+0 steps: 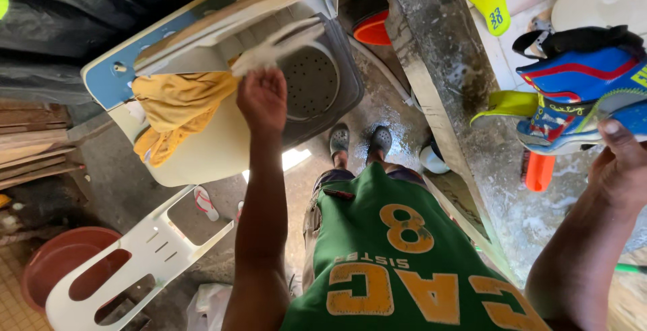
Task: The person removes the insoles from a pair of blue and yellow sneakers, scrubs the shoes with a brush, rinses them under running water, and places them into a washing machine. The person then scrubs the insoles separately and places them into the washing machine as well.
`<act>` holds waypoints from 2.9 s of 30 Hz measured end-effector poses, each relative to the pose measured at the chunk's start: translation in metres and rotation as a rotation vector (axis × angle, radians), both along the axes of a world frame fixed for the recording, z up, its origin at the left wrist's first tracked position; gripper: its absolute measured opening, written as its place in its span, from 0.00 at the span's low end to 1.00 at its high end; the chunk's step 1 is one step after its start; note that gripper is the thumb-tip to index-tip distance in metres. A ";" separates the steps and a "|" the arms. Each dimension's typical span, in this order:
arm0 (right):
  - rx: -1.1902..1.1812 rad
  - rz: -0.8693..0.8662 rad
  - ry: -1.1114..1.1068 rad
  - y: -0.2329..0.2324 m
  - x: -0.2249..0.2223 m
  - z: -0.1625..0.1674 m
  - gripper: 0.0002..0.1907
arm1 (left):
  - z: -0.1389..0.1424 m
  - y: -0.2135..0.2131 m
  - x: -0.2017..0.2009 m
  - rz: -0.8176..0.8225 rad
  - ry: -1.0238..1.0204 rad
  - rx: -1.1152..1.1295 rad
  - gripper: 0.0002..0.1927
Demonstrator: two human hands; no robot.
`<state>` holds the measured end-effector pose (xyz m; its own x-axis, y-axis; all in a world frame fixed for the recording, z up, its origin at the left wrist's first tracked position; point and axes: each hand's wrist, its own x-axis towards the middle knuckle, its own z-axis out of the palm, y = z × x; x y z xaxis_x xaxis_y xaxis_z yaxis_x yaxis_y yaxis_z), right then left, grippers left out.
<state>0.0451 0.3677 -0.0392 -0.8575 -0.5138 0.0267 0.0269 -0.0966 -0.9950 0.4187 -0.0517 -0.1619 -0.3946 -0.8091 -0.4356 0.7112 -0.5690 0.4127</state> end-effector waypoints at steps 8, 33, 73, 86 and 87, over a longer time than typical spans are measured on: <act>-0.241 0.107 -0.068 -0.016 -0.002 0.031 0.32 | -0.006 0.006 -0.040 0.063 -0.233 -0.048 0.20; -0.515 0.532 -0.578 -0.109 0.004 -0.023 0.48 | -0.005 0.126 -0.080 -0.908 -0.744 -0.667 0.18; 0.169 0.524 -0.610 -0.221 0.144 -0.127 0.36 | -0.083 -0.007 0.041 -0.254 -1.425 -0.733 0.33; 0.425 0.661 -0.265 -0.313 0.197 -0.166 0.20 | -0.099 -0.017 0.031 -0.602 -0.722 -0.198 0.36; 0.417 0.658 -0.265 -0.323 0.203 -0.167 0.20 | -0.095 -0.023 0.032 -0.610 -0.731 -0.261 0.34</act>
<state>0.2479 0.0446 -0.2057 -0.3288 -0.8363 -0.4387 0.1878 0.3973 -0.8983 0.4510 -0.0746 -0.2564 -0.4812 -0.6615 -0.5752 -0.1540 -0.5822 0.7983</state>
